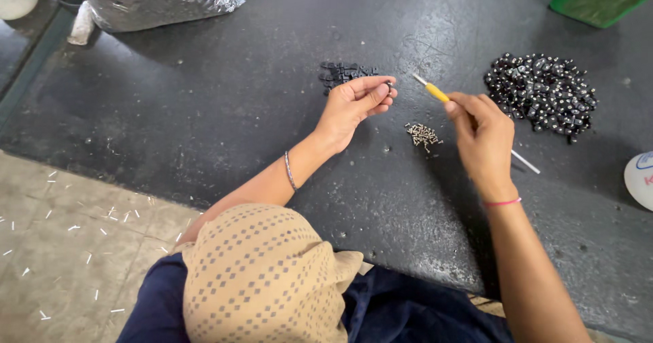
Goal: The person assembles small black plastic parts with metal pins on a workbench. They pick up a plastic piece, insert a metal pin, and use a yellow-handled tool to press the pin into place, repeating the process for multiple units.
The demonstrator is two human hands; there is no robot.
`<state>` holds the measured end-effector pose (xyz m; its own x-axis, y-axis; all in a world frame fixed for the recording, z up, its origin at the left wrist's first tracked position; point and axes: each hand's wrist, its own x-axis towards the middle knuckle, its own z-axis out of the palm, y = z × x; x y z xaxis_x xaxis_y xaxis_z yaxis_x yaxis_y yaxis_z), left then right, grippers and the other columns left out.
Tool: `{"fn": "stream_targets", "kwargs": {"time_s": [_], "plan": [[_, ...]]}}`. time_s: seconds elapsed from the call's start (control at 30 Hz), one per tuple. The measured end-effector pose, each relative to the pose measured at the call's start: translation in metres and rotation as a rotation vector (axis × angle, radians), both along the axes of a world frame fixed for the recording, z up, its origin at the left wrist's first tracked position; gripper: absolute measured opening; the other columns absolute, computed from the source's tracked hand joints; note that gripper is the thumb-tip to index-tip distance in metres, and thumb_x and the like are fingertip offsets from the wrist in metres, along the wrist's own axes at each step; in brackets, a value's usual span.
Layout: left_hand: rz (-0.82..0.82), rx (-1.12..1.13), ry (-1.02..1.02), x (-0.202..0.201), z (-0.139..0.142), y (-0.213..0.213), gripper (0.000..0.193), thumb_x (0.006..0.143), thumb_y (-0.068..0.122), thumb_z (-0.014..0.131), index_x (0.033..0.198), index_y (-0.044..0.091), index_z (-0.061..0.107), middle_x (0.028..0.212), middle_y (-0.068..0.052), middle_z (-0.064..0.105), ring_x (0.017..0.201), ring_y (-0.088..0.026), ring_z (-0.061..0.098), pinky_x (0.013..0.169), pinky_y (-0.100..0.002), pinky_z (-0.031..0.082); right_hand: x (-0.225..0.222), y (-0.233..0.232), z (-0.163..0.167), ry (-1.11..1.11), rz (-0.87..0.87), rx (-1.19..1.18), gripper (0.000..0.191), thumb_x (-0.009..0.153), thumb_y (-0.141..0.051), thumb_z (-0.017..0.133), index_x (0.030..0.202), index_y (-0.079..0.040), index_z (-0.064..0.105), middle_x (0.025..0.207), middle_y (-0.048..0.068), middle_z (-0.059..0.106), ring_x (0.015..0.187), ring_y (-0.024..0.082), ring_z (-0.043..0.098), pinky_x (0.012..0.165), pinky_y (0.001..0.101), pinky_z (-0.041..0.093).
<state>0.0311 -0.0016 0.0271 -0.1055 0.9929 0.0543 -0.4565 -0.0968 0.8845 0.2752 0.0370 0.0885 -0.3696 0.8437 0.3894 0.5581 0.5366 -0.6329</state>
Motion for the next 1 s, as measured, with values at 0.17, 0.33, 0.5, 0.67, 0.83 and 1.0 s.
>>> {"fn": "stream_targets", "kwargs": {"time_s": [0.17, 0.33, 0.5, 0.67, 0.83, 1.0], "plan": [[-0.013, -0.007, -0.002, -0.002, -0.001, 0.001, 0.031, 0.100, 0.019, 0.069, 0.125, 0.000, 0.070, 0.107, -0.006, 0.075, 0.096, -0.010, 0.070, 0.091, -0.027, 0.058, -0.004, -0.005, 0.008, 0.093, 0.108, 0.074, 0.015, 0.097, -0.008, 0.079, 0.112, -0.004, 0.076, 0.097, 0.009, 0.070, 0.082, 0.018, 0.069, 0.074, 0.0304, 0.055], [-0.013, -0.006, 0.001, -0.002, -0.001, 0.001, 0.030, 0.101, 0.019, 0.069, 0.124, 0.000, 0.071, 0.106, -0.006, 0.075, 0.095, -0.011, 0.070, 0.090, -0.026, 0.059, -0.004, -0.004, 0.007, 0.077, 0.154, 0.155, 0.017, 0.095, -0.006, 0.081, 0.110, -0.005, 0.076, 0.103, 0.008, 0.073, 0.093, 0.022, 0.070, 0.081, 0.0314, 0.057], [-0.022, 0.000, 0.013, -0.002, 0.001, 0.000, 0.030, 0.099, 0.017, 0.070, 0.124, -0.001, 0.071, 0.106, -0.007, 0.075, 0.096, -0.011, 0.071, 0.090, -0.026, 0.059, -0.003, -0.003, 0.006, 0.056, 0.156, 0.160, 0.016, 0.094, -0.006, 0.081, 0.109, -0.006, 0.076, 0.101, 0.007, 0.073, 0.092, 0.022, 0.069, 0.081, 0.0321, 0.055], [-0.019, -0.002, 0.039, -0.002, 0.001, 0.000, 0.030, 0.099, 0.016, 0.071, 0.123, -0.002, 0.071, 0.105, -0.007, 0.075, 0.095, -0.011, 0.071, 0.090, -0.026, 0.059, -0.003, -0.002, 0.005, 0.033, 0.138, 0.191, 0.017, 0.091, -0.006, 0.083, 0.107, -0.006, 0.076, 0.099, 0.007, 0.071, 0.092, 0.023, 0.068, 0.080, 0.0338, 0.053], [0.008, 0.016, 0.121, -0.003, -0.002, 0.002, 0.028, 0.098, 0.015, 0.072, 0.120, -0.002, 0.072, 0.102, -0.008, 0.076, 0.091, -0.011, 0.071, 0.085, -0.026, 0.060, -0.003, -0.004, 0.002, 0.053, 0.135, 0.194, 0.016, 0.091, -0.005, 0.083, 0.105, -0.006, 0.075, 0.097, 0.008, 0.070, 0.090, 0.023, 0.068, 0.078, 0.0343, 0.053], [0.020, 0.049, 0.161, -0.001, -0.008, 0.006, 0.023, 0.097, 0.009, 0.072, 0.117, -0.002, 0.073, 0.099, -0.007, 0.076, 0.088, -0.011, 0.071, 0.080, -0.026, 0.061, -0.001, 0.000, -0.009, 0.020, 0.131, 0.111, 0.010, 0.096, -0.001, 0.074, 0.106, -0.004, 0.074, 0.093, 0.010, 0.071, 0.077, 0.024, 0.067, 0.070, 0.0355, 0.052]]}}
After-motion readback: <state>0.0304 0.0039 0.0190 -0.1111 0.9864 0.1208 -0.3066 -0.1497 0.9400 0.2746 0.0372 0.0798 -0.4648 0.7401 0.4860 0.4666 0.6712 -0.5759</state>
